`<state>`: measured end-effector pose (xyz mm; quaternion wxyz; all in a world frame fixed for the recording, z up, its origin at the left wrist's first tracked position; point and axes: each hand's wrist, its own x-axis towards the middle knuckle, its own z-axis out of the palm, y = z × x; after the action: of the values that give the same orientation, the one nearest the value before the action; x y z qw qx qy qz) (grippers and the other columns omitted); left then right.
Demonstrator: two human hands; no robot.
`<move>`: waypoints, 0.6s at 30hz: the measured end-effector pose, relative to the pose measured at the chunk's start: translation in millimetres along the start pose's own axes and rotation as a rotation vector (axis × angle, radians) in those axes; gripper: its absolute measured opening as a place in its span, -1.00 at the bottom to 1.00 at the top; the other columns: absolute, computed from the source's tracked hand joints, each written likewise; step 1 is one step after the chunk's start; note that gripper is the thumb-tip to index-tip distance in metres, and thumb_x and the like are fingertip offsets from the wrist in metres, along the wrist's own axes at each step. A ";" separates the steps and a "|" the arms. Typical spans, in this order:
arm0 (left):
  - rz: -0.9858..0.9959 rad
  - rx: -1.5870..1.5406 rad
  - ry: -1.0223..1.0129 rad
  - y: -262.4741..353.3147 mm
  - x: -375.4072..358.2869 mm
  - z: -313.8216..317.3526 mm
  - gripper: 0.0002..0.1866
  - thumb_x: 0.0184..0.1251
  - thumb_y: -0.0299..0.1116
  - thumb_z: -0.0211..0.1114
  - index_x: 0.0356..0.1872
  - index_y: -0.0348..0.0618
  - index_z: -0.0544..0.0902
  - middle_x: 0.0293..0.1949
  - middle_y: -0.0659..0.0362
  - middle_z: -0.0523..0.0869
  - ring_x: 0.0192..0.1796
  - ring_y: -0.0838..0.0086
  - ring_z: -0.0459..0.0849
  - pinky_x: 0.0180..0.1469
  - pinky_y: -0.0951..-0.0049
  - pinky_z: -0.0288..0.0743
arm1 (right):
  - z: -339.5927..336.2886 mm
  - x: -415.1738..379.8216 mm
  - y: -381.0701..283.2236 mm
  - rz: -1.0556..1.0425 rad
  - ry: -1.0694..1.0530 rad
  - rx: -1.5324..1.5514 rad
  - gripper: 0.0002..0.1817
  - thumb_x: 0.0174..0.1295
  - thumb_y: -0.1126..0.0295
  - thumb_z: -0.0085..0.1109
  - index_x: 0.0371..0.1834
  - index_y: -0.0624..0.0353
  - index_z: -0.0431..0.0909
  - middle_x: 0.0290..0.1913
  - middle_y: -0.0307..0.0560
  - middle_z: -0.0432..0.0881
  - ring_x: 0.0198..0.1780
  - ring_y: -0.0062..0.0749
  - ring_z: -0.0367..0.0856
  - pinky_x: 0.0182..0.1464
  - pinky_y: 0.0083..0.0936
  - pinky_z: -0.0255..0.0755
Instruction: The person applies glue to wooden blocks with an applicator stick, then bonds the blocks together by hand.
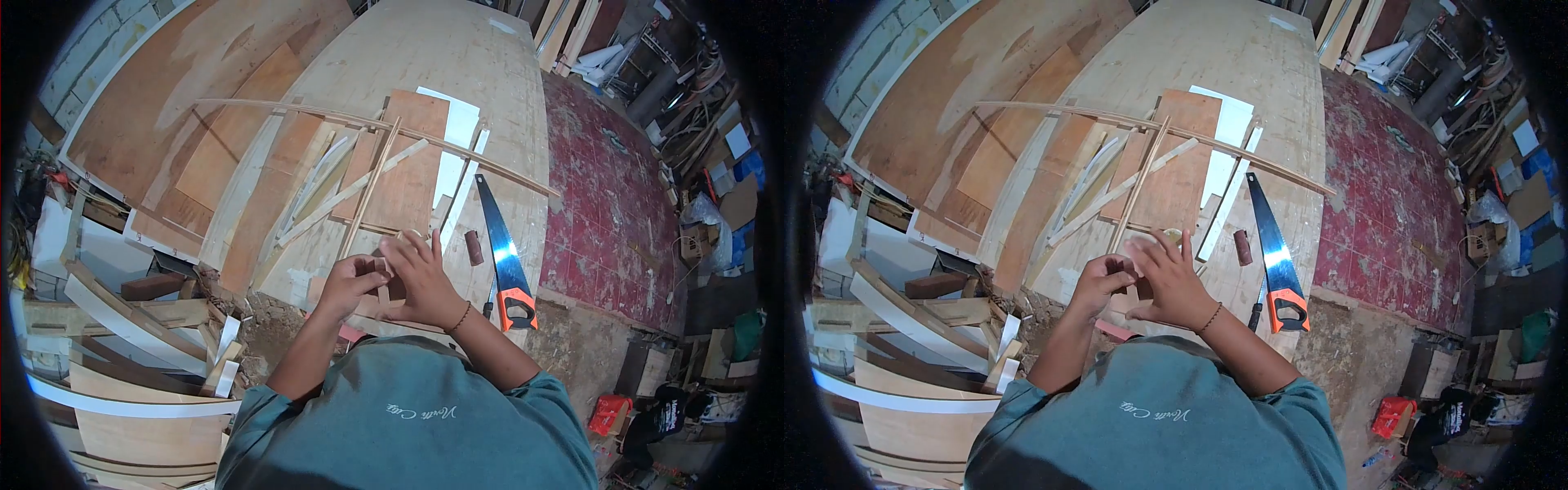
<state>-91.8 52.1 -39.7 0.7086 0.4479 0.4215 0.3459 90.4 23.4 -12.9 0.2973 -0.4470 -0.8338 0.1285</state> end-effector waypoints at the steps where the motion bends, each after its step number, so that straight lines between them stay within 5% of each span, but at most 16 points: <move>1: 0.004 0.000 0.000 0.0 0.3 -1.7 -0.81 0.09 -0.49 0.33 -0.24 -0.24 0.61 -0.35 0.25 0.64 -0.35 0.62 0.58 -0.35 0.65 0.39 | -0.3 -0.7 0.6 0.054 0.079 0.073 0.07 -0.30 -0.01 0.51 0.37 0.01 0.18 0.20 -0.08 0.43 0.37 -0.06 0.18 0.41 0.24 -0.40; 2: 0.086 0.094 0.017 -0.6 0.1 -3.3 -0.78 0.07 -0.50 0.37 -0.23 -0.25 0.61 -0.37 0.26 0.63 -0.33 0.61 0.58 -0.33 0.64 0.42 | -1.1 -1.2 1.9 0.105 0.156 0.147 0.10 -0.27 -0.07 0.50 0.39 0.07 0.16 0.26 -0.02 0.39 0.39 0.00 0.13 0.41 0.20 -0.43; 3: 0.167 0.188 0.036 4.1 -1.2 -2.4 -0.75 0.05 -0.51 0.42 -0.22 -0.26 0.61 -0.40 0.27 0.62 -0.32 0.61 0.59 -0.31 0.62 0.44 | -2.6 -1.9 4.3 0.118 0.277 0.136 -0.08 -0.12 0.02 0.46 0.32 0.17 0.26 0.21 0.08 0.44 0.33 -0.07 0.26 0.39 0.05 -0.12; 4: 0.169 0.185 0.038 8.0 -4.2 -0.1 -0.75 0.05 -0.51 0.42 -0.22 -0.26 0.61 -0.40 0.27 0.62 -0.32 0.61 0.59 -0.31 0.62 0.44 | -1.3 -3.6 9.3 0.114 0.274 0.135 -0.08 -0.12 0.02 0.46 0.32 0.17 0.26 0.21 0.08 0.44 0.33 -0.07 0.26 0.39 0.05 -0.12; 6: 0.230 -0.006 -0.035 18.2 -14.4 6.6 -0.70 0.04 -0.48 0.47 -0.21 -0.30 0.60 -0.39 0.27 0.58 -0.28 0.59 0.59 -0.24 0.59 0.49 | 3.7 -8.6 19.4 0.402 0.190 0.553 -0.39 0.03 0.18 0.39 0.13 0.23 0.45 0.05 0.00 0.57 0.12 -0.32 0.47 0.23 -0.24 0.25; 7: 0.228 -0.006 -0.035 20.8 -16.2 6.5 -0.70 0.04 -0.48 0.47 -0.21 -0.30 0.60 -0.39 0.27 0.58 -0.28 0.59 0.59 -0.24 0.59 0.49 | 3.1 -10.7 22.3 0.478 0.094 0.838 -0.68 0.15 0.31 0.31 -0.10 0.24 0.55 -0.16 -0.18 0.63 -0.13 -0.58 0.53 -0.03 -0.53 0.39; 13: 0.346 0.139 -0.118 23.1 -13.3 1.7 -0.65 0.07 -0.42 0.47 -0.16 -0.37 0.58 -0.28 0.21 0.55 -0.28 0.57 0.60 -0.21 0.55 0.51 | 0.3 -13.7 17.8 0.457 0.082 0.873 -0.76 0.20 0.35 0.27 -0.18 0.28 0.54 -0.28 -0.28 0.61 -0.21 -0.64 0.51 -0.04 -0.55 0.42; 17: 0.241 0.091 -0.120 10.1 0.2 -7.0 -0.69 0.11 -0.46 0.41 -0.14 -0.35 0.58 -0.29 0.19 0.59 -0.28 0.55 0.62 -0.19 0.53 0.53 | 6.6 -18.9 23.3 0.564 0.056 1.032 -0.74 0.26 0.33 0.20 -0.09 0.27 0.54 -0.25 -0.28 0.61 -0.17 -0.65 0.51 0.02 -0.55 0.40; 18: 0.173 0.079 -0.103 0.7 6.1 -12.0 -0.72 0.14 -0.51 0.36 -0.12 -0.35 0.58 -0.28 0.18 0.61 -0.29 0.52 0.64 -0.17 0.51 0.55 | 9.1 -18.4 24.7 0.581 0.202 1.063 -0.72 0.29 0.32 0.16 -0.03 0.27 0.53 -0.23 -0.26 0.62 -0.14 -0.62 0.53 0.05 -0.56 0.39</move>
<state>-100.3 61.7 -43.7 0.6786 0.5274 0.3574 0.3655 109.2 22.7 -39.1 0.5099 -0.4566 -0.4673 0.5596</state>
